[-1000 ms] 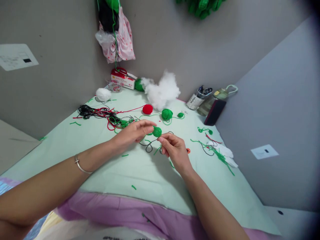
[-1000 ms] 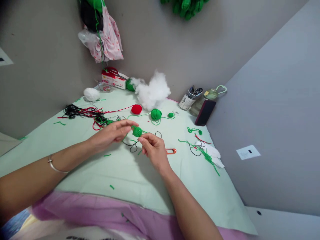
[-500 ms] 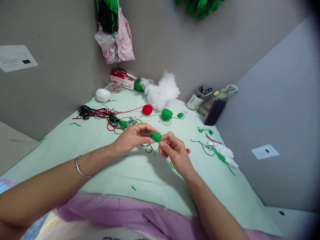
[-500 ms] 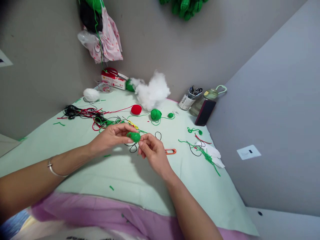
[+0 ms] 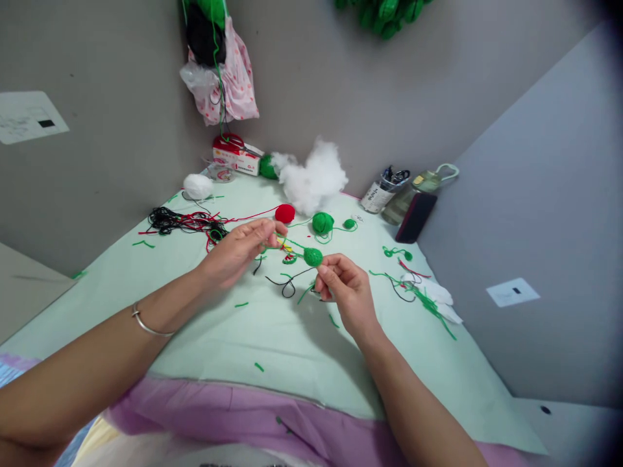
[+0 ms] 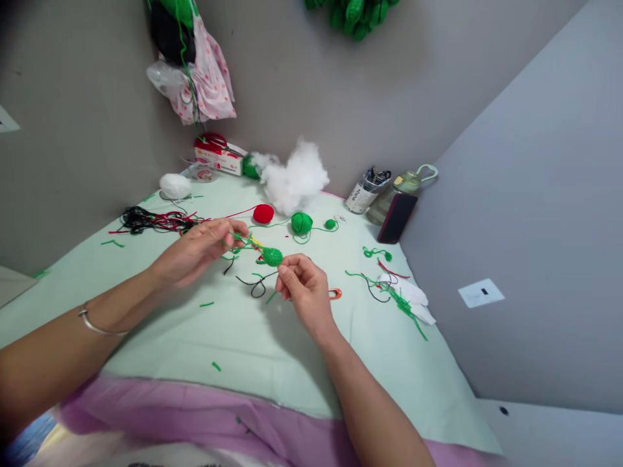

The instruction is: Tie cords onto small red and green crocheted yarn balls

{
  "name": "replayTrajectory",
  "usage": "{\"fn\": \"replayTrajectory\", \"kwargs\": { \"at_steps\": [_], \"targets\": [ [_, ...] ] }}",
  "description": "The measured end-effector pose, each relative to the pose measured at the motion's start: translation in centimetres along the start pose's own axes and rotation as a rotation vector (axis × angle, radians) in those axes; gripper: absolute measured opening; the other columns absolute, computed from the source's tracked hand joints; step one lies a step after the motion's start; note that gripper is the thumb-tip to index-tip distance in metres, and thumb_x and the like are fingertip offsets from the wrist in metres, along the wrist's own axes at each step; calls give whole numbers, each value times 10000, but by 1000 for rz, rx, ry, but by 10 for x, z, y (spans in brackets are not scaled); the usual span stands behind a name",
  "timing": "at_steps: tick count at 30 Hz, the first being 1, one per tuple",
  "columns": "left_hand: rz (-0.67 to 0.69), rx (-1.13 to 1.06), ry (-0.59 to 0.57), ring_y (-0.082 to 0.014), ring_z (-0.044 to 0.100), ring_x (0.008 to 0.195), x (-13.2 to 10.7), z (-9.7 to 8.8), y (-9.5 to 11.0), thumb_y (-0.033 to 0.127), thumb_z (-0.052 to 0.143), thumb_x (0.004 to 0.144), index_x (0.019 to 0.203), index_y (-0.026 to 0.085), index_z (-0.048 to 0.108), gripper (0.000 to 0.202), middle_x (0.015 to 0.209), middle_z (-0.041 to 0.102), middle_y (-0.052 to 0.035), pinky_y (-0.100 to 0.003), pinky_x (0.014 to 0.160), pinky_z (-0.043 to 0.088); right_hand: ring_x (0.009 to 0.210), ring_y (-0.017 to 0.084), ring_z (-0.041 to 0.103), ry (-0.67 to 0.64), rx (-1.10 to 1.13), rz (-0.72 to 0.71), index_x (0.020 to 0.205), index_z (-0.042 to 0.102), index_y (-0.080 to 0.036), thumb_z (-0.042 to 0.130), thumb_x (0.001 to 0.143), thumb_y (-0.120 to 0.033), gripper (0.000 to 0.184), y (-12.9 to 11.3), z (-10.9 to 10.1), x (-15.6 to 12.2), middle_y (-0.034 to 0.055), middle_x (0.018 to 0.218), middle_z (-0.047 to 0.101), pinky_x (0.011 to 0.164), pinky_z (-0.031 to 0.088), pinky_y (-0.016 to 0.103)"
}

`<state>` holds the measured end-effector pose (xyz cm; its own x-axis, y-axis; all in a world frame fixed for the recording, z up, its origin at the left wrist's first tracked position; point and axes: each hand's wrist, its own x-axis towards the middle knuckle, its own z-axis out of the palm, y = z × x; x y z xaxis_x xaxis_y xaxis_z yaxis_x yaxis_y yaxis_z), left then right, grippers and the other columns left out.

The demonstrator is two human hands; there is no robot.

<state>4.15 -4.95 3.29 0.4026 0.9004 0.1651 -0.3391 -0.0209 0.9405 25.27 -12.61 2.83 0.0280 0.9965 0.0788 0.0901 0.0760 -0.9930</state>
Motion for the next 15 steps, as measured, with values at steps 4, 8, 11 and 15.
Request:
{"fn": "replayTrajectory", "kwargs": {
  "at_steps": [4, 8, 11, 15],
  "targets": [
    [-100, -369, 30, -123, 578, 732, -2, 5, 9, 366, 761, 830, 563, 163, 479, 439, 691, 541, -3, -235, 703, 506, 527, 98, 506, 9, -50, -53, 853, 587, -197, 636, 924, -409, 229, 5, 4, -3, -25, 622, 607, 525, 397, 234],
    [-185, -302, 0, -49, 405, 523, -7, 15, 4, 339, 801, 798, 667, 167, 467, 398, 614, 432, 55, -158, 470, 343, 527, 105, 509, 49, -79, -87, 869, 586, -202, 623, 932, -425, 235, 4, 8, -7, -25, 628, 598, 523, 401, 243],
    [-268, -149, -83, -52, 424, 519, -11, 20, -10, 356, 832, 761, 849, 169, 565, 337, 651, 491, 62, -177, 493, 374, 537, 109, 520, 45, -112, -130, 866, 587, -204, 610, 944, -422, 233, 6, 11, -9, -20, 639, 605, 544, 425, 251],
    [-241, -33, -185, -75, 541, 582, -13, 20, -23, 342, 821, 766, 1042, 199, 656, 352, 831, 628, 25, -248, 628, 472, 566, 118, 531, 19, -123, -138, 869, 597, -207, 593, 959, -404, 216, 11, 11, -8, -11, 674, 606, 571, 436, 266]
  ]
}}
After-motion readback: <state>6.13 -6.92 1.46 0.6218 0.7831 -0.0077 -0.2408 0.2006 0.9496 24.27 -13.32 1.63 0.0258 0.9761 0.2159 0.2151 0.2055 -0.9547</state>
